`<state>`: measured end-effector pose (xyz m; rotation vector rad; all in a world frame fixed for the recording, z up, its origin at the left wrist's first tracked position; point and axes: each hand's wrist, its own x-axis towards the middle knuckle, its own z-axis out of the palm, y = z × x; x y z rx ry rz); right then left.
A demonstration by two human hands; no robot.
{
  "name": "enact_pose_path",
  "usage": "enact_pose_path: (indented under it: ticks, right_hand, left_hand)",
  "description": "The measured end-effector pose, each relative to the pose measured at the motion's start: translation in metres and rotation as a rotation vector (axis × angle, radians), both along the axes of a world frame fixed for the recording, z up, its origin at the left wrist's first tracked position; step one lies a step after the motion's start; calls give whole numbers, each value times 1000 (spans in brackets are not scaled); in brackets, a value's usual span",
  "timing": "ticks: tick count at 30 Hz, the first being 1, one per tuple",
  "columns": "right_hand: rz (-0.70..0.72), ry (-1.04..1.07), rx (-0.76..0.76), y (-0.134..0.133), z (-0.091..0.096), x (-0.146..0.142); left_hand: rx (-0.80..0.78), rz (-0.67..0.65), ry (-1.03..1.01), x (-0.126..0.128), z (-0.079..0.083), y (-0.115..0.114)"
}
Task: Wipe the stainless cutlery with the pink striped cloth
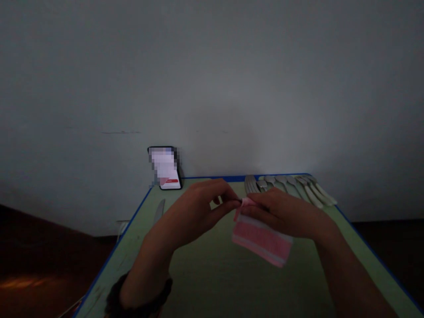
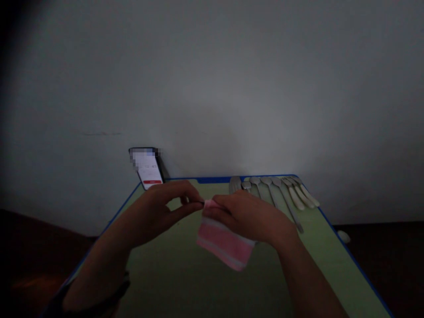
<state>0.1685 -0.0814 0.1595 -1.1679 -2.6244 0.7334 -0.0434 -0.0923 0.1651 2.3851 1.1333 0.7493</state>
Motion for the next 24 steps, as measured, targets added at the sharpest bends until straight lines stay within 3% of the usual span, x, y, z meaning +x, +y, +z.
enact_pose_path:
  ticks: [24]
  right_hand:
    - [30,-9,16,-3,4,2]
  left_hand:
    - [59,7,109,-6,4,-8]
